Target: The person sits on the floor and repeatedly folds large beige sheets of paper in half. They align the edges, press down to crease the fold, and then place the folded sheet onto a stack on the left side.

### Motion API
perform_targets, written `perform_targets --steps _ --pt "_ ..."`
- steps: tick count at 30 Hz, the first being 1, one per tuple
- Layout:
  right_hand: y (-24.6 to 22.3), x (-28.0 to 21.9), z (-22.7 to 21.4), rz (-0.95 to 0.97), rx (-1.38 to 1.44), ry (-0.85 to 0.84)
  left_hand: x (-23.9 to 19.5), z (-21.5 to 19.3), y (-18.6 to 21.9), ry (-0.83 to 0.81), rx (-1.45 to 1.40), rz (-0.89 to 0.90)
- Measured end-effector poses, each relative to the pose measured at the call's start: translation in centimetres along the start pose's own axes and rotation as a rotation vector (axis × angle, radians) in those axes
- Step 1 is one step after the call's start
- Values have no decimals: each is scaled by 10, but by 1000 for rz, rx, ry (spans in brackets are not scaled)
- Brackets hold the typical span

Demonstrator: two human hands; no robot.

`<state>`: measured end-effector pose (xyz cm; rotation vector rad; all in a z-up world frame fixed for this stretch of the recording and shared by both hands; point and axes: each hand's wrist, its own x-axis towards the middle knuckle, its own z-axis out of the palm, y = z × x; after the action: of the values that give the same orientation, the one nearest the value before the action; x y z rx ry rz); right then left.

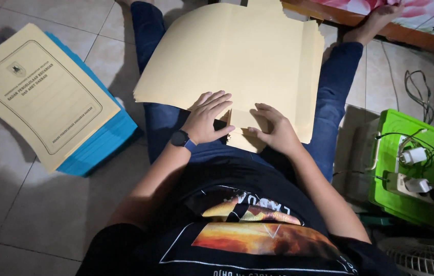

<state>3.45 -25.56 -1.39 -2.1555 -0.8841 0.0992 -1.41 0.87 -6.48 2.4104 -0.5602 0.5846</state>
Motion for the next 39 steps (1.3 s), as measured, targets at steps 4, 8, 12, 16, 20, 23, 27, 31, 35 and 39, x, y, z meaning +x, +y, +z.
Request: perform_targets --steps 4,8,12,16,20,23,27,31,35,39 --pt "-1 0 0 19 37 9 0 3 -2 3 17 1" --pt "1 -1 1 20 45 12 1 -2 0 -5 -40 1" --pt "-1 -1 0 4 17 5 0 0 -3 1 -54 7" --pt "4 0 2 5 35 7 1 0 -3 7 -45 16" --pt "1 -1 2 15 27 17 1 -3 -1 5 -51 13" --pt "0 0 1 23 18 12 2 -3 -2 11 -40 23" --pt "4 0 1 18 20 5 2 -3 -1 7 -50 11" --pt "0 2 1 0 7 -1 2 -3 -1 -3 -56 6" --pt "-6 2 -2 21 32 -12 1 -2 -1 5 -70 -1" --pt "-5 1 -2 35 28 -17 1 -2 -2 -2 -33 20"
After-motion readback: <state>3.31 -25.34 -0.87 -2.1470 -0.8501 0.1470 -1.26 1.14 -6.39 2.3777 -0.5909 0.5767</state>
